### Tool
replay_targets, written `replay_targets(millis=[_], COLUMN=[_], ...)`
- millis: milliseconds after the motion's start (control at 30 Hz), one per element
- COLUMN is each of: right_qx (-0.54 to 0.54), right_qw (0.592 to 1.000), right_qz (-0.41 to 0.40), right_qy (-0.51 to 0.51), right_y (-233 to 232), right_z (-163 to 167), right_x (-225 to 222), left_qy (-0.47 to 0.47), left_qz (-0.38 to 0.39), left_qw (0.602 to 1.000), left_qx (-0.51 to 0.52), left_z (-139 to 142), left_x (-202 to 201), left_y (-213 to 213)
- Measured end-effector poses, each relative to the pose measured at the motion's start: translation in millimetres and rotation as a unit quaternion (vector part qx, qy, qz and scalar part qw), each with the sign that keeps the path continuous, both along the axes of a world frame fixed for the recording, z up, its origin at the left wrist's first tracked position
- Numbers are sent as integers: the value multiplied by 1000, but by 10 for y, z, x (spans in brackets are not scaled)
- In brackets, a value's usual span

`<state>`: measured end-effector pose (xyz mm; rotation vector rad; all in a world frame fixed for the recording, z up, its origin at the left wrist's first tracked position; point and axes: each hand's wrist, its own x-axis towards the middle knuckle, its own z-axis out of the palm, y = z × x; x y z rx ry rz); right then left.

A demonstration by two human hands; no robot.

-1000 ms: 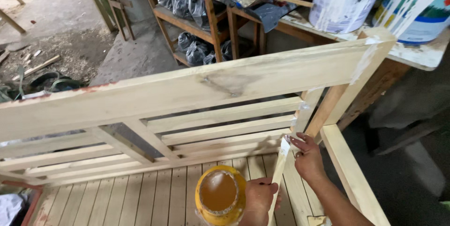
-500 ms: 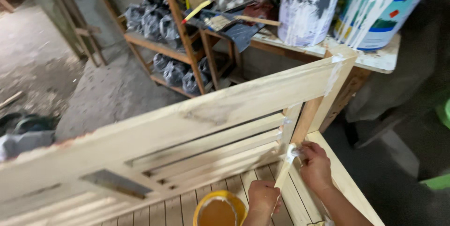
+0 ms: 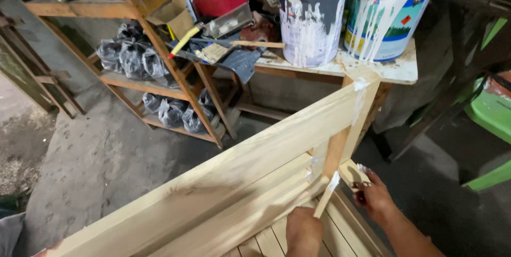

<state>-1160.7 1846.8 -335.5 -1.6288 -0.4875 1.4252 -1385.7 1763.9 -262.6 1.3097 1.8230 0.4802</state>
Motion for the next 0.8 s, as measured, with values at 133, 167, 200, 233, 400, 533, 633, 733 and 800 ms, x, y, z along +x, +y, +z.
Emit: replay_targets(millis=[133, 167, 200, 233, 400, 533, 633, 733, 800], right_qx=[-36, -34, -33, -32, -41, -83, -62, -44, -50], right_qw=[999, 999, 999, 998, 998, 995, 995, 995, 988], right_qz=[37, 39, 41, 44, 52, 57, 68, 69, 104], right_qy=[-9, -2, 5, 11, 5, -28, -45, -49, -99], right_y=[133, 177, 221, 265, 395, 436, 453, 451, 448], right_z=[-99, -128, -154, -170, -259, -318, -350, -357, -347], right_x=[22, 19, 12, 13, -5, -15, -6, -7, -21], left_qy=[29, 26, 23, 20, 28, 38, 50, 24, 20], left_qz=[-39, -26, -13, 0, 12, -22, -26, -13, -9], left_qw=[998, 998, 998, 997, 998, 998, 998, 999, 998], left_qx=[-33, -45, -58, -71, -55, -43, -34, -42, -57], left_z=[-51, -63, -76, -88, -190, -283, -329, -368, -398], left_x=[28, 30, 35, 46, 36, 13, 26, 47, 73], left_y=[23, 37, 35, 57, 136, 208, 248, 249, 246])
